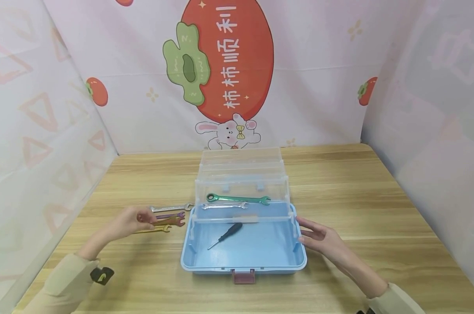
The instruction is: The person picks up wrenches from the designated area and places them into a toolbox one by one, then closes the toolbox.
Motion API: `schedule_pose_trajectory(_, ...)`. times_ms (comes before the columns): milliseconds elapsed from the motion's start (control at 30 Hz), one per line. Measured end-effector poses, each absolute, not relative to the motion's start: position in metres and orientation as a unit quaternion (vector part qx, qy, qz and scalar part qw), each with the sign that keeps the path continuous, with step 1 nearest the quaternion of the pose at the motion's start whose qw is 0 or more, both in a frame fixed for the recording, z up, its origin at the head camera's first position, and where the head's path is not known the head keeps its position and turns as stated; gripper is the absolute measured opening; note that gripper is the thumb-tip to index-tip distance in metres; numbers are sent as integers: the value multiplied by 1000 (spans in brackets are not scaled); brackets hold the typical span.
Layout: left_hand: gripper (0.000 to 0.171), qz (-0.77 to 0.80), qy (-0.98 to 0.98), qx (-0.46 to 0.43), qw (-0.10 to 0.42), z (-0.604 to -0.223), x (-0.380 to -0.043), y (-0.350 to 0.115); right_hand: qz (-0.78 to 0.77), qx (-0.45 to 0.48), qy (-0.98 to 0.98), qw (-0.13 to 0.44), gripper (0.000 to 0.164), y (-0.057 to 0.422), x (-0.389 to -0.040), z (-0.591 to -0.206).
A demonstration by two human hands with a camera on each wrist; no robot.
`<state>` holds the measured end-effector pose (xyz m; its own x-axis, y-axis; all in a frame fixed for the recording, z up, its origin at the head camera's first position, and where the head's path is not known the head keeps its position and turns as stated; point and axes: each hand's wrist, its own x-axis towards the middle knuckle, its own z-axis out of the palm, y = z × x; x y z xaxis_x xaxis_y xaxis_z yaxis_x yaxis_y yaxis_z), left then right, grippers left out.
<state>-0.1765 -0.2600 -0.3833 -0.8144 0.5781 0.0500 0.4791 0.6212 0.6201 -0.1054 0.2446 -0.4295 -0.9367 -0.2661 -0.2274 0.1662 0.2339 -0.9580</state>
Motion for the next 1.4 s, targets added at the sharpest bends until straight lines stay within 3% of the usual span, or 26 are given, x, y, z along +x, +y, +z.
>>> schedule_pose_trajectory(600, 10, 320, 890, 318, 61, -354, -193, -221, -614, -31, 770, 172, 61, 243, -105, -427)
schedule_pose_trajectory(1400, 7, 287, 890, 344, 80, -323, -208, -163, -623, -49, 762, 169, 60, 245, -103, -427)
